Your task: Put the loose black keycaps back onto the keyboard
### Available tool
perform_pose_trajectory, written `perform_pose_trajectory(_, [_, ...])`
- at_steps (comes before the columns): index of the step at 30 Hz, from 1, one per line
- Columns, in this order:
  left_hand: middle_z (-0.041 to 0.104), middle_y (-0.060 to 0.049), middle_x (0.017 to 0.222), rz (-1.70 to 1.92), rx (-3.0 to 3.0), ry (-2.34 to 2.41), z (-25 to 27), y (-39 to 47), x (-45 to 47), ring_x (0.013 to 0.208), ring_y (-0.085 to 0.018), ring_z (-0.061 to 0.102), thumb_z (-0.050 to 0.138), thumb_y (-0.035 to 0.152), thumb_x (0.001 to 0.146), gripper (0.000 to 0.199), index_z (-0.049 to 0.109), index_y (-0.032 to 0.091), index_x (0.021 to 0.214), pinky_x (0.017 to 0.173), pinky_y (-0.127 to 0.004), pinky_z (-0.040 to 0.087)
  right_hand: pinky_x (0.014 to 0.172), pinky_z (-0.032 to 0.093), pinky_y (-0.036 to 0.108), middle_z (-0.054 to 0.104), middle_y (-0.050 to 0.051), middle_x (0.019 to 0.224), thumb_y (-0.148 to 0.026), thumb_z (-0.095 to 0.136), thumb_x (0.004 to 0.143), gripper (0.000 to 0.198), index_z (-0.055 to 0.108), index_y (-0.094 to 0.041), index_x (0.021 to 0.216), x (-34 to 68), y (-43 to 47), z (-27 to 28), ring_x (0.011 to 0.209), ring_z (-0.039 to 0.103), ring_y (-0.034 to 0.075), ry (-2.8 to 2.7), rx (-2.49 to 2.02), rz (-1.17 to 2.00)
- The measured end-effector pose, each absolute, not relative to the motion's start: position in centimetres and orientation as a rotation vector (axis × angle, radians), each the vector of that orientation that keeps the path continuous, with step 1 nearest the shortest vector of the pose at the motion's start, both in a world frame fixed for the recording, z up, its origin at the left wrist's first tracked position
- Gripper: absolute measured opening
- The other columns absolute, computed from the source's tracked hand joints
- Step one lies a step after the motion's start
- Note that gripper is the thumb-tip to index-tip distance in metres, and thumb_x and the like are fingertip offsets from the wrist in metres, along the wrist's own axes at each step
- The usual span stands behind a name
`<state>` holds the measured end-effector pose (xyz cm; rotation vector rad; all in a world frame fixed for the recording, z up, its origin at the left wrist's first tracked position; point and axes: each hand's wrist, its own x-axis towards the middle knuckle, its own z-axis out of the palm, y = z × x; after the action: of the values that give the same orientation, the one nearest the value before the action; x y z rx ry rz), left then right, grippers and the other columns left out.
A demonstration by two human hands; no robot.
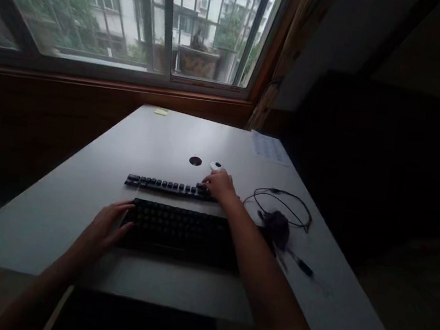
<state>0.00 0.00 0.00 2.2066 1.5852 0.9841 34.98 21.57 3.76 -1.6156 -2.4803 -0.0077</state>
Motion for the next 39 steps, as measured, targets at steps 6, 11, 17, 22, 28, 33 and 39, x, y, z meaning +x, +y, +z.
perform_pose_trajectory(6, [0.053, -0.01, 0.147, 0.995, 2.197, 1.574, -0.1, 0.0, 0.1, 0.134, -0.029, 0.051, 0.055, 0.037, 0.1, 0.04, 0.05, 0.026, 0.138, 0.111, -0.052, 0.043, 0.081, 0.038, 0.035, 0.075, 0.005, 0.101, -0.037, 0.075, 0.088, 0.01, 0.083, -0.034, 0.094, 34.6, 22.1, 3.4, 0.105, 0.053, 0.028, -2.465, -1.614, -0.009])
perform_pose_trajectory(11, [0.056, -0.011, 0.145, 1.03, 2.212, 1.571, 0.1, 0.0, 0.2, 0.131, -0.03, 0.054, 0.057, 0.035, 0.099, 0.04, 0.051, 0.025, 0.137, 0.108, -0.053, 0.046, 0.084, 0.04, 0.038, 0.074, 0.006, 0.102, -0.035, 0.074, 0.089, 0.012, 0.083, -0.031, 0.096, 34.6, 22.7, 3.5, 0.104, 0.053, 0.028, -2.445, -1.563, -0.008])
perform_pose_trajectory(17, [0.058, -0.012, 0.143, 1.063, 2.238, 1.562, 0.2, 0.0, 0.2, 0.129, -0.03, 0.056, 0.059, 0.032, 0.098, 0.038, 0.054, 0.025, 0.136, 0.106, -0.054, 0.048, 0.091, 0.043, 0.038, 0.073, 0.006, 0.103, -0.03, 0.077, 0.087, 0.008, 0.082, -0.029, 0.093, 35.1, 23.3, 3.3, 0.102, 0.056, 0.025, -2.509, -1.358, 0.043])
perform_pose_trajectory(22, [0.056, -0.012, 0.145, 1.035, 2.224, 1.564, 0.2, 0.0, 0.2, 0.131, -0.03, 0.054, 0.057, 0.034, 0.099, 0.039, 0.052, 0.025, 0.137, 0.108, -0.054, 0.046, 0.094, 0.044, 0.039, 0.075, 0.004, 0.101, -0.025, 0.08, 0.083, 0.009, 0.082, -0.03, 0.09, 35.4, 23.7, 2.7, 0.101, 0.057, 0.024, -2.559, -1.221, 0.093])
perform_pose_trajectory(28, [0.056, -0.012, 0.145, 1.027, 2.209, 1.58, 0.2, -0.1, 0.3, 0.131, -0.03, 0.054, 0.057, 0.036, 0.1, 0.039, 0.052, 0.025, 0.137, 0.108, -0.054, 0.046, 0.093, 0.044, 0.041, 0.075, 0.006, 0.1, -0.026, 0.079, 0.083, 0.012, 0.082, -0.029, 0.095, 35.5, 23.9, 1.8, 0.098, 0.056, 0.024, -2.542, -1.193, 0.118])
perform_pose_trajectory(33, [0.055, -0.011, 0.146, 1.016, 2.217, 1.582, 0.1, 0.0, 0.3, 0.132, -0.029, 0.053, 0.057, 0.036, 0.099, 0.039, 0.052, 0.025, 0.137, 0.109, -0.052, 0.046, 0.092, 0.044, 0.041, 0.075, 0.007, 0.098, -0.026, 0.077, 0.086, 0.011, 0.082, -0.029, 0.095, 35.3, 24.1, 1.5, 0.095, 0.057, 0.024, -2.532, -1.198, 0.142])
perform_pose_trajectory(39, [0.056, -0.01, 0.145, 1.013, 2.219, 1.595, 0.0, 0.0, 0.3, 0.131, -0.029, 0.054, 0.057, 0.036, 0.099, 0.039, 0.052, 0.026, 0.136, 0.109, -0.051, 0.046, 0.091, 0.046, 0.041, 0.074, 0.007, 0.098, -0.023, 0.077, 0.085, 0.01, 0.082, -0.027, 0.093, 35.0, 23.8, 1.6, 0.097, 0.057, 0.025, -2.506, -1.186, 0.196])
